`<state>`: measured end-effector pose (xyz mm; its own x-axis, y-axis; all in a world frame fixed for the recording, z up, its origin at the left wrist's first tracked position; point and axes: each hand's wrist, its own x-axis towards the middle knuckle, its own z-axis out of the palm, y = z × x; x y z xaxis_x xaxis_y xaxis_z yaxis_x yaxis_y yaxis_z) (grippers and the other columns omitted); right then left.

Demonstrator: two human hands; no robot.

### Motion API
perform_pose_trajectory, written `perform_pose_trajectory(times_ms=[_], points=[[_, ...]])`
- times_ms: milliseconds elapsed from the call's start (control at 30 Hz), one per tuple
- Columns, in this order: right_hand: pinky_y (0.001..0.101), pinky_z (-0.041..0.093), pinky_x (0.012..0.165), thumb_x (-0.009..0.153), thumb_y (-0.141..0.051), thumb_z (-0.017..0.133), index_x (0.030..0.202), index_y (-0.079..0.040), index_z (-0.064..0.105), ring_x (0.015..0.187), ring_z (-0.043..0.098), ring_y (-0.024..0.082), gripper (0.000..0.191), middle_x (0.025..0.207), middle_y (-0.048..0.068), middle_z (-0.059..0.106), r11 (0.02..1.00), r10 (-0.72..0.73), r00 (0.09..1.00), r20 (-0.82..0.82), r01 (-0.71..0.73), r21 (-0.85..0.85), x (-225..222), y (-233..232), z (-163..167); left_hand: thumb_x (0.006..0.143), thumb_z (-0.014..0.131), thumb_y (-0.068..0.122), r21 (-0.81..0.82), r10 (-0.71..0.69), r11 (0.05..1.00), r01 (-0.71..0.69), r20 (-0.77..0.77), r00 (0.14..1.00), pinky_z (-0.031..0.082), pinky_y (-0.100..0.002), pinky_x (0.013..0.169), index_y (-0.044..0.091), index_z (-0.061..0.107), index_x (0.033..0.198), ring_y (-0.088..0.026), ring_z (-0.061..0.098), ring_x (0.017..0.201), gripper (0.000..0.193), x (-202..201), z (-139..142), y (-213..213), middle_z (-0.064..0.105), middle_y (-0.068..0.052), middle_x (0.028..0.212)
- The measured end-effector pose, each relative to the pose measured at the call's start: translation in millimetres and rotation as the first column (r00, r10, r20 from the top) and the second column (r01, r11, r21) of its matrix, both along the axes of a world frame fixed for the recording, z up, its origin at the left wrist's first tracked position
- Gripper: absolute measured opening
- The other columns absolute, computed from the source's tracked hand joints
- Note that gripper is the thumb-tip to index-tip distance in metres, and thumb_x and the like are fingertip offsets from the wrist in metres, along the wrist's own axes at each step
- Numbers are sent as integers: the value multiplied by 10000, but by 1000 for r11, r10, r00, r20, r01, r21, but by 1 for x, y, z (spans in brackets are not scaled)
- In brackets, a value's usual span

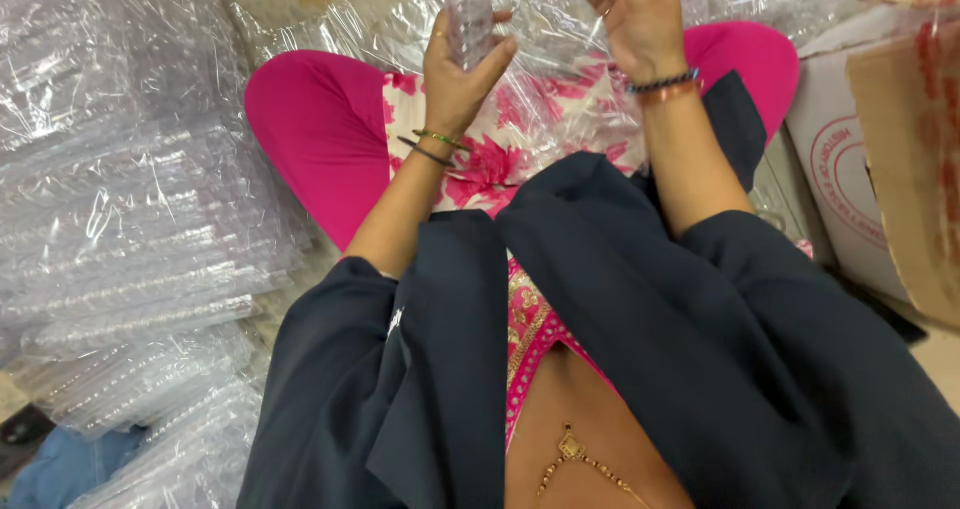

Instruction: The person sits cross-legged on the floor and repeatedly pulls apart sheets of bubble wrap by hand. They separate the layers and place the pieces aside, continuing the same action throughout the clip.

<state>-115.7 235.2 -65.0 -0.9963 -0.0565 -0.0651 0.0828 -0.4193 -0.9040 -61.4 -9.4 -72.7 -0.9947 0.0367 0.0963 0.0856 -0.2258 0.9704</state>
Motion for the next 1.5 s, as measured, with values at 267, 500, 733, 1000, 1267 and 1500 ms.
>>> perform_pose_trajectory(times_ms=[267, 500, 733, 1000, 1267, 1500], points=[[261, 548, 898, 1065, -209, 715, 1312, -136, 486, 1022, 672, 121, 344, 1219, 88, 694, 987, 115, 989, -97, -125, -99, 97, -36, 64, 946, 856, -5, 106, -51, 992, 67, -149, 988, 599, -296, 901, 30, 543, 1280, -125, 691, 1018, 459, 21, 55, 22, 692, -53, 1135], [290, 547, 994, 1096, 9, 743, 1423, -84, 498, 1125, 646, 155, 420, 1333, 118, 636, 959, 284, 912, -295, -269, 92, 112, -19, 85, 969, 828, 1, 37, -37, 998, 44, -171, 985, 567, -277, 908, 27, 583, 1219, -115, 673, 1021, 351, 52, 87, 1, 694, -44, 1139], [323, 519, 1114, 1054, 146, 772, 1359, -110, 481, 1276, 602, 184, 493, 1468, 108, 565, 956, 294, 836, -463, -255, 147, 129, -15, 89, 983, 820, 24, 68, -86, 993, 98, -159, 984, 551, -256, 868, 36, 581, 1232, -108, 661, 1020, 345, 66, 110, 1, 708, -54, 1152], [348, 561, 1101, 1064, 92, 753, 1383, -100, 455, 1253, 662, 238, 477, 1428, 144, 580, 975, 221, 895, -387, -212, 67, 144, -26, 95, 924, 870, 77, 59, -35, 998, 37, -31, 999, 585, -294, 876, 5, 588, 1251, -143, 696, 982, 437, 70, 105, 2, 723, -82, 1100], [359, 572, 997, 1082, -153, 698, 1341, -31, 466, 1102, 702, 250, 368, 1281, 217, 653, 884, 278, 960, -32, -269, -382, 149, -39, 94, 925, 869, 89, 194, -73, 977, 84, -64, 995, 571, -315, 981, 5, 583, 1315, -159, 678, 1089, 491, 74, 100, 5, 683, -74, 1221], [274, 528, 1045, 1150, -53, 677, 1532, -100, 401, 1133, 594, 116, 474, 1301, 59, 583, 918, 386, 856, -344, -321, 232, 149, -30, 97, 967, 863, 91, 130, -106, 984, 119, -104, 989, 580, -329, 981, 10, 571, 1316, -153, 682, 1074, 462, 79, 108, 2, 689, -70, 1185]])
